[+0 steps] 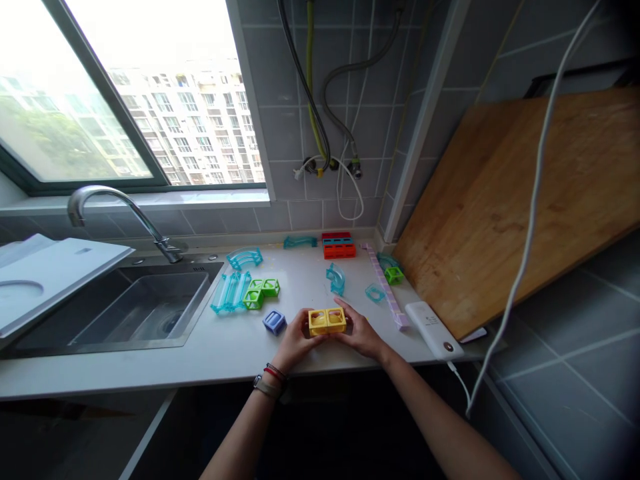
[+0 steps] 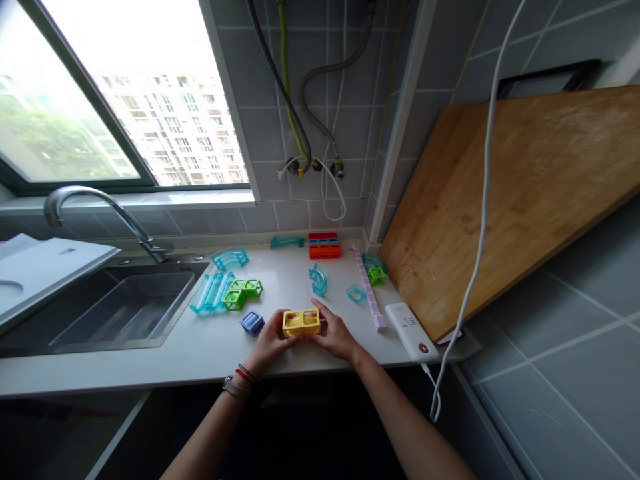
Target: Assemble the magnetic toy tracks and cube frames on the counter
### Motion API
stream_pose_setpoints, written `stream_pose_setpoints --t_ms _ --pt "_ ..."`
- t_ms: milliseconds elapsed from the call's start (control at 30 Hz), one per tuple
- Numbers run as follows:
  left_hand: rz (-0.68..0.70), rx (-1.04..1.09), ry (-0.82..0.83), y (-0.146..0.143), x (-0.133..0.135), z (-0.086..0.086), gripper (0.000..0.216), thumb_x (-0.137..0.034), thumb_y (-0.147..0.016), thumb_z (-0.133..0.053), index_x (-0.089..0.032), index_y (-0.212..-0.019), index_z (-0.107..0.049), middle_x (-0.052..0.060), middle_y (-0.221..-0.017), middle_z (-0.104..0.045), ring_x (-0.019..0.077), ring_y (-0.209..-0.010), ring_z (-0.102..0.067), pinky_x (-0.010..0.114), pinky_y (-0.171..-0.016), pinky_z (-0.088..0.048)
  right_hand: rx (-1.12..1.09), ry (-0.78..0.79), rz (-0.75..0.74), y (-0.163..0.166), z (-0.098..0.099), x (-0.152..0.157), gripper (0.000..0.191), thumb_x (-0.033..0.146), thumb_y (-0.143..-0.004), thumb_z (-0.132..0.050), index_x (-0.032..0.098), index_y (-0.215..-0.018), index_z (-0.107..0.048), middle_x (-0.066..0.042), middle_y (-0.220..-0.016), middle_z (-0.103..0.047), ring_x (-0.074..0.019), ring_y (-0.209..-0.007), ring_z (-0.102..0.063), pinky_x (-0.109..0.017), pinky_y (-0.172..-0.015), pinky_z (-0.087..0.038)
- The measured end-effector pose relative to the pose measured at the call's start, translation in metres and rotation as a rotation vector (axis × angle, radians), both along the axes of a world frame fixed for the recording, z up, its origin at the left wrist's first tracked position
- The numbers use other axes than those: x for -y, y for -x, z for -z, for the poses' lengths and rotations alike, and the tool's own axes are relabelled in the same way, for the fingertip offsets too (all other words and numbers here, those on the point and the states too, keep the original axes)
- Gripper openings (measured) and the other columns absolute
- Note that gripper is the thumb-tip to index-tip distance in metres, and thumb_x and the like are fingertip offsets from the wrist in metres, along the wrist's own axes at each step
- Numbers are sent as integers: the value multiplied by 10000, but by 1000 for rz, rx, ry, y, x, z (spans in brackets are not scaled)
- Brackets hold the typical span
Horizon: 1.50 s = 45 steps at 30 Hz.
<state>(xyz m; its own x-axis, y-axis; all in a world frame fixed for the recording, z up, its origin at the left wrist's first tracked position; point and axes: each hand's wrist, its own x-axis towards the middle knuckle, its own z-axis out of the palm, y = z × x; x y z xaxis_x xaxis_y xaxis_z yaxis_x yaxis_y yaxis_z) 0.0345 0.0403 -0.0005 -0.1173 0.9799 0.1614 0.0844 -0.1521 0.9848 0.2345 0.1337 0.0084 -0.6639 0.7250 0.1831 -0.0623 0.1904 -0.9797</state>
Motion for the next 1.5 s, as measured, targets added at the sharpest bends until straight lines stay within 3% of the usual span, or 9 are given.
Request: stream_pose_setpoints --t_ms 267,400,500,600,767,967,1167,1333,1500 --pt "-14 1 8 2 0 -1 611 -303 -713 -820 -208 -1237 -520 115 -1207 -654 270 -1129 -652 427 -982 -532 -11 1 14 4 11 4 901 331 -672 -862 218 -1469 -456 -109 -1275 -668 -285 -1161 -648 -484 -1050 -472" --pt "5 58 19 2 -1 -2 770 -337 -726 -821 -230 -1371 -413 136 -1266 -634 271 -1130 -660 427 -960 -549 -16 16 66 2 10 5 973 337 -627 -890 228 -1479 -434 -112 -1250 -679 -292 -1126 -663 -503 -1021 -491" --pt "-46 94 46 3 -2 -4 692 -412 -831 -724 -233 -1395 -366 141 -1264 -636 245 -1034 -700 402 -875 -585 -92 178 80 1 12 3 949 369 -692 -846 241 -1503 -371 -94 -1177 -685 -246 -962 -717 -450 -889 -575" --pt "-122 104 24 3 -3 -3 585 -475 -915 -596 -228 -1396 -373 153 -1311 -612 230 -1007 -710 385 -840 -596 -101 253 124 1 14 1 776 428 -752 -785 230 -1430 -462 -103 -1205 -649 -192 -785 -725 -372 -735 -609" --pt "-119 65 -5 3 -4 1 451 -403 -912 -571 -191 -1307 -526 173 -1415 -550 258 -1089 -686 411 -901 -583 -126 264 166 2 11 -2 666 467 -731 -783 223 -1312 -566 -87 -1130 -680 -204 -766 -716 -377 -713 -608" --pt "-3 -198 -130 -5 3 -2 855 -111 -765 -605 -276 -1546 -298 148 -1571 -376 297 -1380 -471 421 -991 -538 -190 267 211 0 12 -3 682 498 -738 -770 230 -1321 -538 -108 -1202 -651 -222 -824 -715 -366 -704 -602" --pt "-87 -252 -140 -12 8 -2 1157 -196 -618 -854 -312 -1576 -216 188 -1567 -371 340 -1267 -566 459 -940 -558 -190 232 104 -4 11 0 727 494 -743 -782 253 -1360 -482 -128 -1302 -598 -249 -897 -718 -382 -743 -600" --pt "-36 -37 -98 -8 3 4 1054 -209 -658 -844 -295 -1553 -295 160 -1325 -643 290 -1060 -700 466 -906 -574 -168 318 97 -4 9 -1 562 612 -845 -625 255 -1263 -507 -96 -1134 -686 -271 -884 -726 -385 -672 -599" --pt "-100 59 -162 -6 -3 10 626 -167 -748 -696 -240 -1361 -589 124 -1380 -619 280 -1141 -674 460 -978 -549 -141 437 38 -3 7 -14 445 605 -859 -612 221 -1071 -538 -86 -1057 -702 -251 -802 -730 -373 -627 -594"
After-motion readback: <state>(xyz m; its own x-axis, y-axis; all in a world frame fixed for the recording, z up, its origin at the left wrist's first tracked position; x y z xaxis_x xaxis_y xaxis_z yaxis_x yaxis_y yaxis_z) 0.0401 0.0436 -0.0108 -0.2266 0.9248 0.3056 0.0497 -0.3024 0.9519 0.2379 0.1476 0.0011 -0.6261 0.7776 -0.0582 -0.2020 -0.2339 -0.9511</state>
